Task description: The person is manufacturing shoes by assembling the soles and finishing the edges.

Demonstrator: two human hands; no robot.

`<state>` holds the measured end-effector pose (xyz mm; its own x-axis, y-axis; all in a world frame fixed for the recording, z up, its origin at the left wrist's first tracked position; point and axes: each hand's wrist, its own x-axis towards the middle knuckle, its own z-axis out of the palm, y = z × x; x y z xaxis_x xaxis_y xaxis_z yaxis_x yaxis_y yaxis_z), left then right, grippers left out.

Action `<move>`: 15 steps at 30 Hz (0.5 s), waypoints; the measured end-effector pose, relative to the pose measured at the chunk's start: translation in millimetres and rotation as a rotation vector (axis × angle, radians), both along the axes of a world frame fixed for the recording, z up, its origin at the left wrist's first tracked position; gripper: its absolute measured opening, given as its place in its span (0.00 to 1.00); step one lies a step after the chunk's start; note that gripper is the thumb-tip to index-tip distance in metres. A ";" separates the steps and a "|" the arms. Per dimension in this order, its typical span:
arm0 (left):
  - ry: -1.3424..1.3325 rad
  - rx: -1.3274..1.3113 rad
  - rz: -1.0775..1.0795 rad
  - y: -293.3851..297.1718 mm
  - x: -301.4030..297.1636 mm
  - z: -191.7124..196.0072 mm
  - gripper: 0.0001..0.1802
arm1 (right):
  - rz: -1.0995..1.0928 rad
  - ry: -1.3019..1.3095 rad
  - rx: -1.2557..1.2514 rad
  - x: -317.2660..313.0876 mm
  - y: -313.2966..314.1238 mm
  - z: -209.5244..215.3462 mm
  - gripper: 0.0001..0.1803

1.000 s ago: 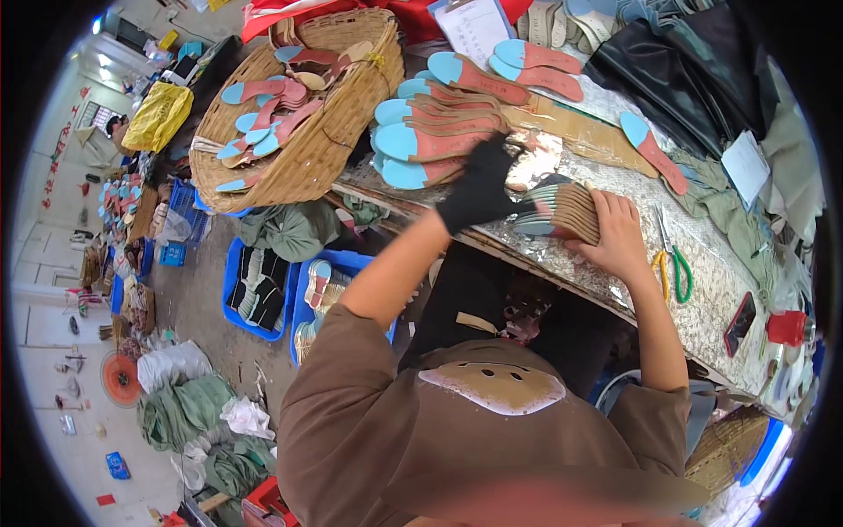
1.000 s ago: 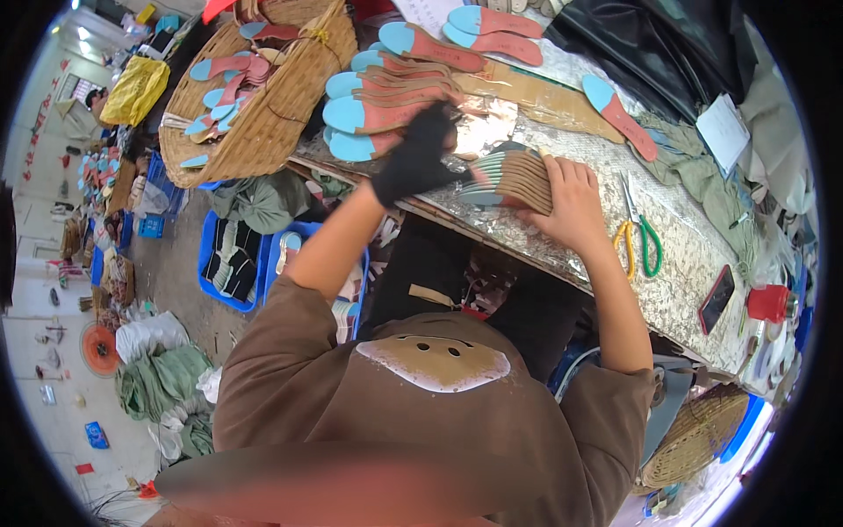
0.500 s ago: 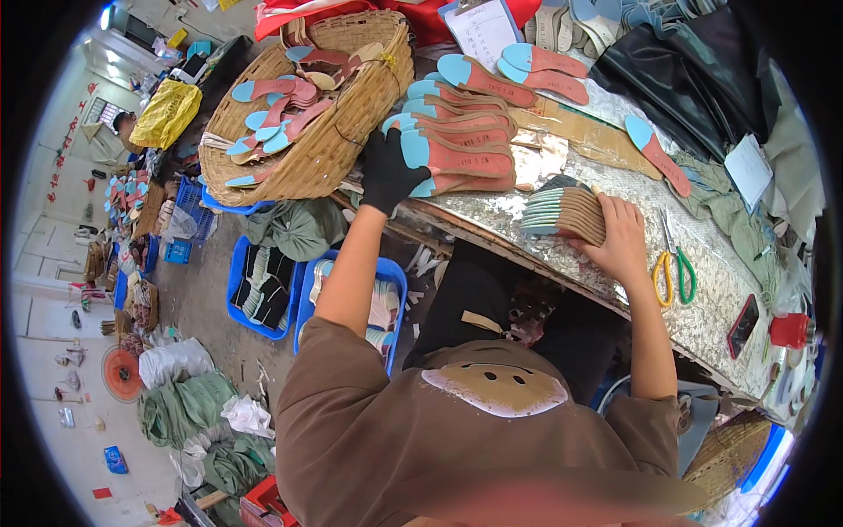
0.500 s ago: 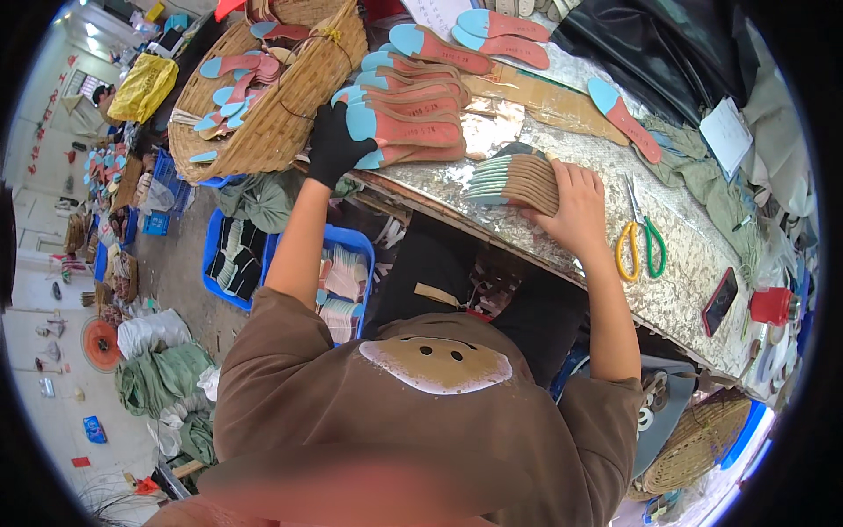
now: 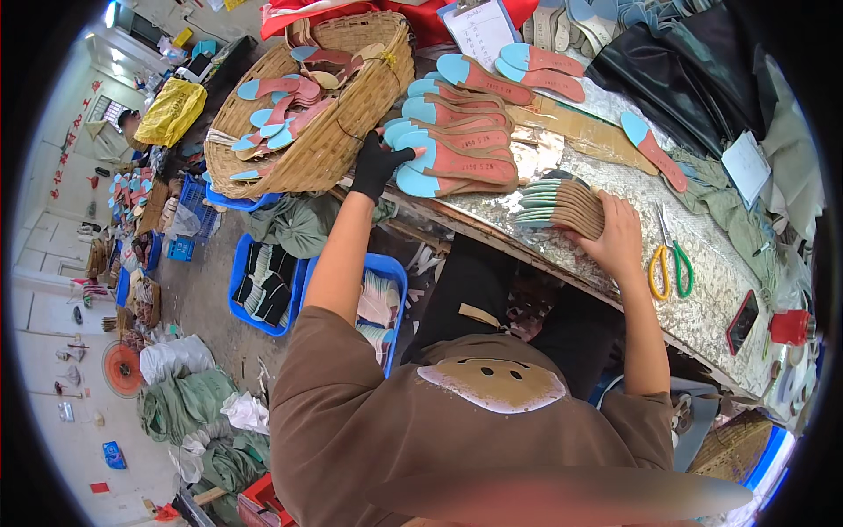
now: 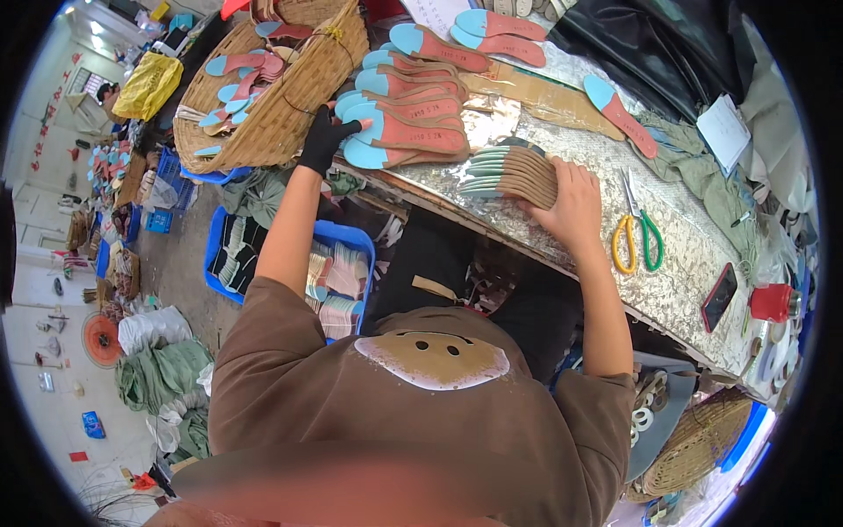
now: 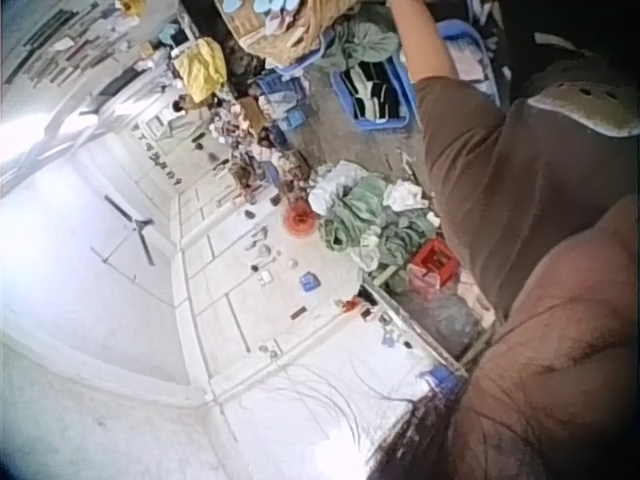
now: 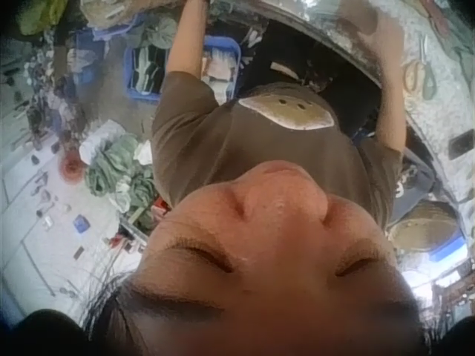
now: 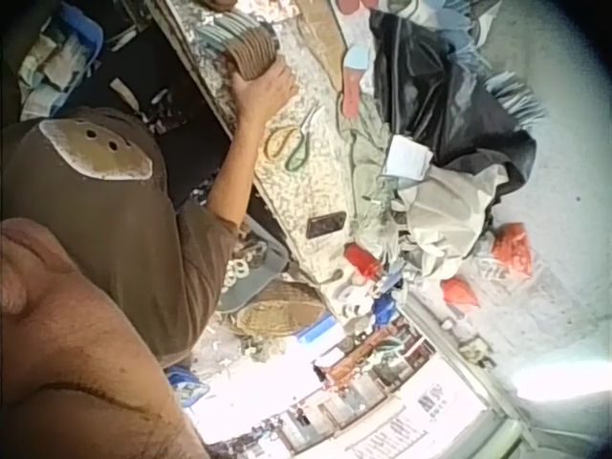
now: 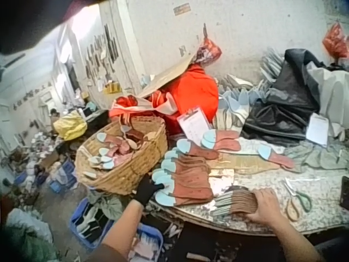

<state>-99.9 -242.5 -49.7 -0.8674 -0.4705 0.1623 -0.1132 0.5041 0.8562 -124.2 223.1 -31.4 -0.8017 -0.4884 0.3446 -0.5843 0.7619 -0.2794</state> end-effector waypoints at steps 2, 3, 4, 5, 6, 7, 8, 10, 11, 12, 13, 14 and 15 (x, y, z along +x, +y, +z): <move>0.012 0.264 -0.222 -2.9 -3.4 0.8 0.45 | 0.003 0.016 -0.034 -0.5 1.2 2.3 0.45; 0.017 0.261 -0.219 -3.8 -2.4 0.3 0.45 | 0.033 0.006 -0.006 -1.5 0.7 4.6 0.45; 0.045 0.265 -0.263 9.4 -3.7 4.1 0.42 | 0.049 -0.014 0.028 -1.9 5.1 2.9 0.45; 0.075 0.264 -0.301 19.7 -2.0 9.4 0.39 | 0.046 -0.018 0.029 -0.7 6.2 3.5 0.45; 0.071 0.266 -0.305 29.2 1.2 15.1 0.39 | 0.040 0.014 0.039 1.5 5.3 5.4 0.45; 0.078 0.259 -0.308 35.4 6.3 22.1 0.40 | 0.038 0.050 0.047 3.0 3.5 7.7 0.45; 0.086 0.252 -0.312 39.5 8.7 25.7 0.40 | 0.038 0.051 0.046 3.4 3.4 6.7 0.45; 0.052 0.281 -0.334 35.8 11.1 17.8 0.40 | 0.034 0.073 0.023 3.7 2.5 2.9 0.46; 0.017 0.310 -0.355 34.0 12.2 15.2 0.39 | 0.035 0.076 0.021 4.3 2.0 3.2 0.46; 0.019 0.308 -0.356 33.1 13.1 12.2 0.39 | 0.025 0.046 0.011 5.1 1.7 3.9 0.45; -0.054 0.442 -0.344 42.9 15.0 16.0 0.39 | 0.007 0.012 0.004 6.4 3.8 3.4 0.45; -0.129 0.576 -0.331 52.1 15.1 18.3 0.38 | -0.002 0.011 0.006 7.5 6.0 3.6 0.45; -0.132 0.578 -0.341 58.2 12.2 14.3 0.38 | 0.005 0.022 -0.013 8.6 8.4 4.1 0.44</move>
